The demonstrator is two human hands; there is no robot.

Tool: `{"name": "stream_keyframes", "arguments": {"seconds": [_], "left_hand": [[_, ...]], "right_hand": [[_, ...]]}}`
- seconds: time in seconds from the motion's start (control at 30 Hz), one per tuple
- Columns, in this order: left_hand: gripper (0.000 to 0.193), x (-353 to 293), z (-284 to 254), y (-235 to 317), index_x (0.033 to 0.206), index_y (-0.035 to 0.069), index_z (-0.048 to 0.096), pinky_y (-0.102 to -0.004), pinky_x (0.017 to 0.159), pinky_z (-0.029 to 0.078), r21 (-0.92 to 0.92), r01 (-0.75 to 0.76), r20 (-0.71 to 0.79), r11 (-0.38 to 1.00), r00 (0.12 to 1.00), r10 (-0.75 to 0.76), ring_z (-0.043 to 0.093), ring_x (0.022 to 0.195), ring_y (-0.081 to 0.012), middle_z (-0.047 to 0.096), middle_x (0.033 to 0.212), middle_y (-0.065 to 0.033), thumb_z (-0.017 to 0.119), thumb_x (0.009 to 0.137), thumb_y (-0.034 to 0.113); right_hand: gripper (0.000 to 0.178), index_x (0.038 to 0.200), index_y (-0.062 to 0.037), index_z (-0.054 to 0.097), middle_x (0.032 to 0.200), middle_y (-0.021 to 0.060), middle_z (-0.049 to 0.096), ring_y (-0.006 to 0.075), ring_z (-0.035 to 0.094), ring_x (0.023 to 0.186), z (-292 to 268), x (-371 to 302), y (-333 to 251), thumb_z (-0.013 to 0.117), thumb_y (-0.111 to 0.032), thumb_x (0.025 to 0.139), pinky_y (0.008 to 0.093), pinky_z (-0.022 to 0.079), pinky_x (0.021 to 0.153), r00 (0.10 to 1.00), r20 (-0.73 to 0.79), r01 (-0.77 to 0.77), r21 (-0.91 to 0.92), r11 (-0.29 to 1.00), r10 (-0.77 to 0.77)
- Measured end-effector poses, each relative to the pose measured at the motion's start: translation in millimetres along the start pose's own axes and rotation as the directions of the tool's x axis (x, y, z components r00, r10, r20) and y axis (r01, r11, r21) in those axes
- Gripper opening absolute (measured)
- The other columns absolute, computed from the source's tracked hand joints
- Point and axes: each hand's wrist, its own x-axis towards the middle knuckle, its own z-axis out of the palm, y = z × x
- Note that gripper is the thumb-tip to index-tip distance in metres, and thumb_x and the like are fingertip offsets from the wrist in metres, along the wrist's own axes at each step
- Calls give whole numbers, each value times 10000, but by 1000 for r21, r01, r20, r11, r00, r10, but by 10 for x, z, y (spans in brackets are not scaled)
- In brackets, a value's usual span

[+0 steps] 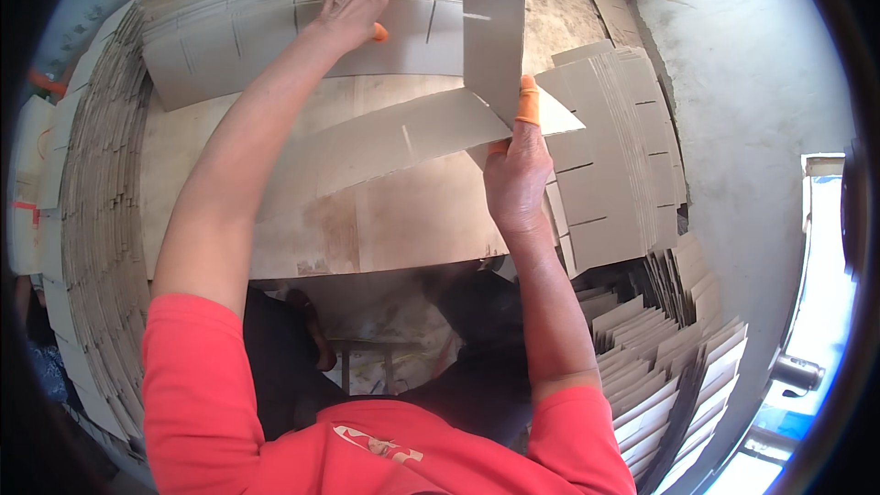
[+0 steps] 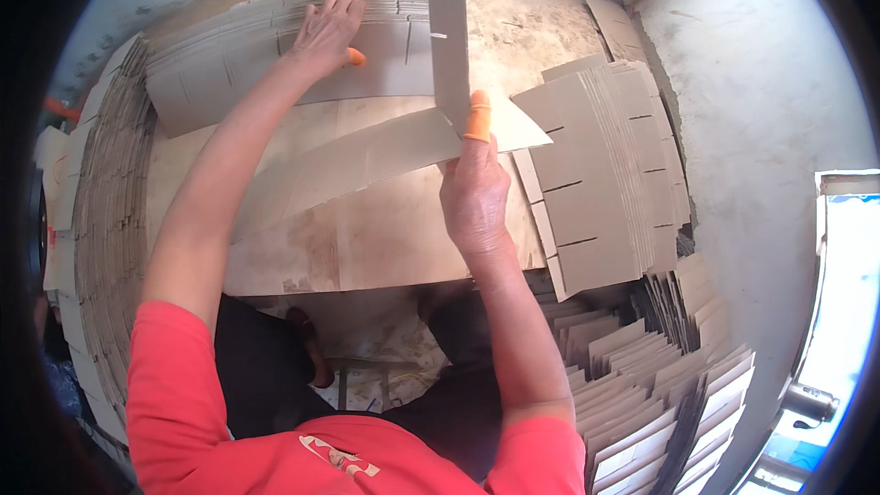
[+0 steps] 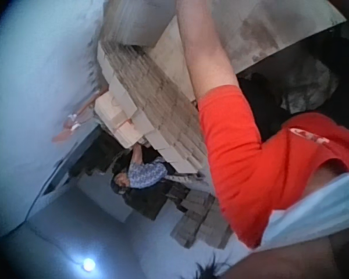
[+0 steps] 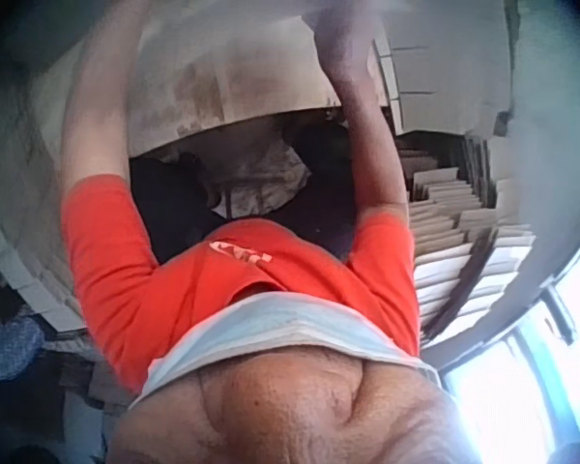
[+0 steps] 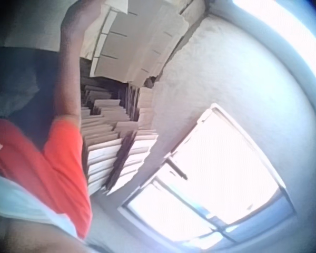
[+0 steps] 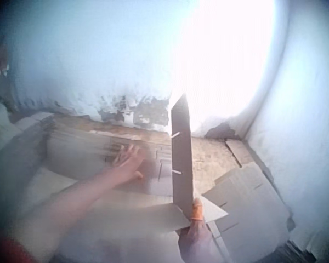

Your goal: The person sits on the floor and repeatedly assembles flat cardboard sheets into multi-compartment dividers by folding along pre-scored lines. The person stacks the completed dividers on the table.

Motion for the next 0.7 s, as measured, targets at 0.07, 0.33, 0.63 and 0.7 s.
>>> {"name": "stream_keyframes", "arguments": {"seconds": [0.07, 0.33, 0.63, 0.7], "left_hand": [[438, 24, 157, -49, 989, 51, 525, -370, 853, 418, 6, -56, -34, 998, 998, 56, 524, 990, -244, 570, 985, -69, 787, 658, 167], [222, -14, 47, -125, 881, 40, 566, -370, 799, 454, -169, -177, -138, 970, 978, 155, 553, 910, -269, 615, 866, -105, 685, 695, 61], [152, -56, -90, -144, 865, 54, 622, -375, 753, 476, -171, -202, -162, 964, 971, 174, 572, 831, -252, 628, 805, -70, 651, 717, 42], [120, -100, -131, -94, 850, 63, 638, -373, 733, 484, -93, -321, -360, 943, 893, 268, 582, 799, -236, 631, 783, -62, 632, 733, 37]], "right_hand": [[746, 1458, -101, 324, 1101, 169, 646, 240, 658, 791, 6, 19, 9, 532, 145, 785, 281, 518, 725, 999, -24, 28, -22, 999, -29], [737, 1460, -98, 326, 1043, 129, 666, 169, 643, 761, -7, 36, 31, 576, 115, 801, 250, 509, 708, 990, -73, 127, 31, 991, -124], [778, 1469, -95, 309, 1045, 133, 665, 154, 604, 697, -67, 51, -61, 563, 138, 771, 241, 503, 683, 984, -76, 161, 37, 986, -158], [791, 1472, -99, 303, 1040, 137, 664, 151, 601, 691, -72, 39, -35, 549, 149, 763, 239, 502, 683, 992, -71, 111, 59, 992, -107]]}}
